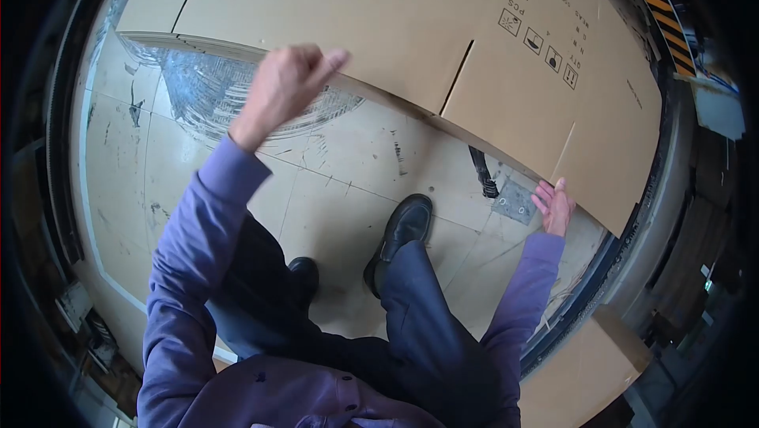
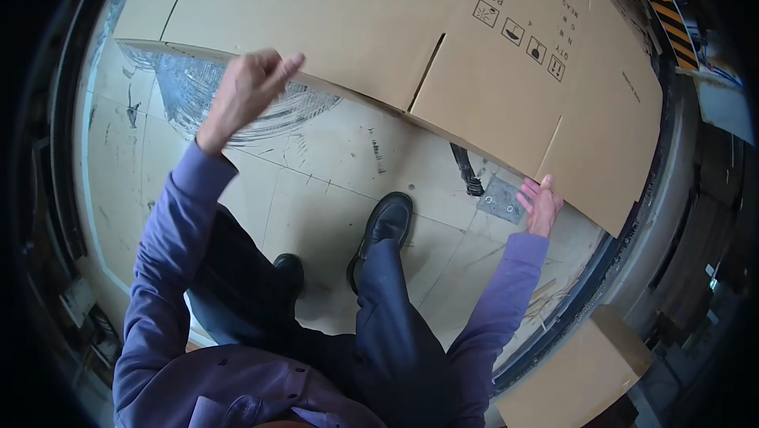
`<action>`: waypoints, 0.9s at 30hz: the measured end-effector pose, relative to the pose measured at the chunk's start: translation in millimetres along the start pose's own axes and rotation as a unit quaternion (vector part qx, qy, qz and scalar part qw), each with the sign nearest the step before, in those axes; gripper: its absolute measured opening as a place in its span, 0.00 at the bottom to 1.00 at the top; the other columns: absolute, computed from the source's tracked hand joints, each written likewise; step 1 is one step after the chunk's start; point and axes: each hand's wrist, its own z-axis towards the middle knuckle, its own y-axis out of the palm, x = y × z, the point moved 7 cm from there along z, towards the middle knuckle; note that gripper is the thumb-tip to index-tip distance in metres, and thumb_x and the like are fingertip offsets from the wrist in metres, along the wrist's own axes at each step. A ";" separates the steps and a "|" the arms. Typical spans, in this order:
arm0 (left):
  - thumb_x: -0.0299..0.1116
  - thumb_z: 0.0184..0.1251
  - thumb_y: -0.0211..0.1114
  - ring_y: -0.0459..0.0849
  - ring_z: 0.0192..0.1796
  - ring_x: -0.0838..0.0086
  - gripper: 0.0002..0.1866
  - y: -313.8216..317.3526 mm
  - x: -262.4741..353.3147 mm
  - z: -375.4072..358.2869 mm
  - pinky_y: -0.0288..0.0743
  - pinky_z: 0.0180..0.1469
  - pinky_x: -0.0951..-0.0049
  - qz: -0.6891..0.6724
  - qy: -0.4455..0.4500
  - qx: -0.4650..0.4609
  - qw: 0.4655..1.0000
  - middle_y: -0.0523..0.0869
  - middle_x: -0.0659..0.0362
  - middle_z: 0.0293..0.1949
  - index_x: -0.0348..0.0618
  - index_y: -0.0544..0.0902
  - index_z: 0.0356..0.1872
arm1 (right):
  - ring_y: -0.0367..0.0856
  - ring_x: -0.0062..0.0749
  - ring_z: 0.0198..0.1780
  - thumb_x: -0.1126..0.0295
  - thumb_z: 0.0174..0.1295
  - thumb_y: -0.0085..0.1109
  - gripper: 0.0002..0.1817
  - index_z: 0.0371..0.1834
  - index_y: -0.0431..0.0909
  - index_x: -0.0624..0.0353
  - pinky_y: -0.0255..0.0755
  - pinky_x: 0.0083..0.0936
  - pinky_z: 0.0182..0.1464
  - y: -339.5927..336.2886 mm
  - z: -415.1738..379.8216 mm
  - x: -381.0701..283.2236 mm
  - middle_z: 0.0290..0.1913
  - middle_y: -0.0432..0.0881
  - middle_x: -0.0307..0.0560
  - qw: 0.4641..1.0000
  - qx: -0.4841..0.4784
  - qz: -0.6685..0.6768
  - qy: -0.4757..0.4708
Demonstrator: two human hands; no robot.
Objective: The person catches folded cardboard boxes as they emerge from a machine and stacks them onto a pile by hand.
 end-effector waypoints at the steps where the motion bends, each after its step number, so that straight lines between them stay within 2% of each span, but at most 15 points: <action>1: 0.50 0.61 0.56 0.75 0.16 0.67 0.24 -1.8 -19.4 11.0 0.71 0.23 0.68 0.038 -0.026 0.021 0.999 0.76 0.54 0.12 0.36 0.78 0.20 | 0.78 0.42 0.42 0.56 0.65 0.46 0.27 0.59 0.56 0.62 0.79 0.38 0.38 2.9 -0.5 -0.7 0.45 0.75 0.62 1.000 -0.011 0.001 -0.004; 2: 0.50 0.60 0.57 0.80 0.23 0.62 0.23 -2.5 -36.2 17.4 0.73 0.29 0.65 0.066 -0.057 0.028 0.996 0.79 0.51 0.17 0.36 0.78 0.23 | 0.78 0.42 0.42 0.55 0.64 0.46 0.27 0.59 0.56 0.62 0.79 0.38 0.38 3.0 -0.4 0.6 0.45 0.75 0.62 1.000 -0.007 0.000 -0.001; 4: 0.51 0.59 0.58 0.81 0.29 0.60 0.22 0.3 -55.6 24.1 0.73 0.34 0.63 0.098 -0.099 0.018 0.990 0.81 0.50 0.22 0.38 0.78 0.25 | 0.78 0.41 0.41 0.55 0.64 0.47 0.28 0.60 0.55 0.62 0.79 0.38 0.38 2.5 1.5 0.4 0.45 0.75 0.62 1.000 0.003 0.000 0.002; 7: 0.51 0.58 0.59 0.81 0.33 0.58 0.22 9.3 -67.8 30.4 0.73 0.36 0.61 0.114 -0.079 0.019 0.990 0.81 0.49 0.25 0.38 0.78 0.26 | 0.77 0.42 0.42 0.55 0.64 0.47 0.28 0.60 0.56 0.63 0.78 0.39 0.40 2.9 -1.4 -1.8 0.46 0.75 0.62 1.000 0.006 -0.002 -0.007; 10: 0.50 0.58 0.59 0.81 0.34 0.57 0.21 12.6 -74.4 33.7 0.73 0.37 0.60 0.131 -0.044 0.049 0.989 0.81 0.49 0.26 0.38 0.77 0.26 | 0.76 0.44 0.45 0.54 0.64 0.47 0.28 0.59 0.58 0.64 0.78 0.39 0.42 3.0 -5.8 -0.8 0.46 0.74 0.62 0.999 -0.035 0.019 -0.034; 12: 0.49 0.60 0.57 0.81 0.35 0.56 0.20 14.9 -76.8 33.3 0.74 0.39 0.60 0.153 -0.041 0.050 0.986 0.81 0.48 0.28 0.38 0.76 0.29 | 0.75 0.44 0.47 0.53 0.64 0.46 0.28 0.58 0.60 0.64 0.77 0.40 0.43 1.6 4.1 7.4 0.47 0.74 0.61 1.000 -0.007 0.016 0.009; 15: 0.45 0.62 0.54 0.81 0.36 0.54 0.18 25.6 -73.0 24.6 0.75 0.38 0.60 0.174 -0.019 0.072 0.982 0.79 0.46 0.34 0.36 0.72 0.35 | 0.75 0.44 0.47 0.52 0.64 0.46 0.28 0.58 0.59 0.64 0.77 0.39 0.43 0.6 5.9 8.5 0.48 0.74 0.59 1.000 0.008 0.019 0.007; 16: 0.40 0.63 0.53 0.80 0.32 0.54 0.15 30.2 -62.2 19.9 0.74 0.33 0.59 0.199 0.030 0.081 0.976 0.78 0.47 0.30 0.36 0.72 0.30 | 0.75 0.44 0.47 0.52 0.64 0.46 0.28 0.58 0.59 0.64 0.77 0.38 0.43 1.5 6.6 8.5 0.48 0.74 0.59 1.000 0.007 0.017 0.007; 18: 0.39 0.64 0.52 0.80 0.31 0.54 0.13 45.2 -45.8 12.6 0.74 0.30 0.59 0.163 0.006 0.025 0.986 0.78 0.47 0.30 0.37 0.70 0.33 | 0.75 0.43 0.47 0.52 0.64 0.46 0.29 0.58 0.59 0.64 0.77 0.38 0.44 1.1 7.2 8.8 0.48 0.74 0.58 1.000 0.013 0.014 0.008; 21: 0.41 0.63 0.53 0.80 0.30 0.51 0.15 63.6 -22.5 6.9 0.74 0.31 0.57 0.147 0.043 -0.010 0.988 0.78 0.46 0.30 0.36 0.70 0.33 | 0.75 0.42 0.48 0.52 0.64 0.47 0.28 0.58 0.59 0.64 0.77 0.37 0.44 -0.5 3.8 6.6 0.48 0.74 0.57 1.000 0.006 0.000 0.007; 24: 0.44 0.62 0.54 0.80 0.31 0.51 0.17 58.1 -25.3 15.2 0.74 0.32 0.56 0.137 0.032 -0.027 0.990 0.80 0.46 0.30 0.36 0.72 0.31 | 0.75 0.42 0.48 0.52 0.63 0.47 0.29 0.58 0.59 0.64 0.77 0.37 0.44 -1.4 4.3 6.5 0.48 0.75 0.57 1.000 0.007 0.000 0.013; 25: 0.48 0.60 0.56 0.81 0.32 0.52 0.20 50.1 -29.6 18.2 0.74 0.35 0.58 0.136 -0.014 -0.044 0.990 0.81 0.47 0.28 0.36 0.76 0.30 | 0.75 0.42 0.48 0.52 0.63 0.47 0.29 0.58 0.59 0.64 0.77 0.37 0.43 -1.9 4.5 6.4 0.48 0.75 0.57 1.000 0.009 -0.003 0.012; 27: 0.51 0.60 0.56 0.82 0.32 0.55 0.23 31.5 -53.1 22.7 0.76 0.34 0.60 0.151 -0.067 -0.013 0.986 0.82 0.47 0.28 0.37 0.80 0.28 | 0.75 0.42 0.48 0.52 0.63 0.48 0.29 0.58 0.59 0.64 0.78 0.37 0.43 -2.1 5.3 6.4 0.48 0.75 0.58 1.000 0.011 -0.010 0.011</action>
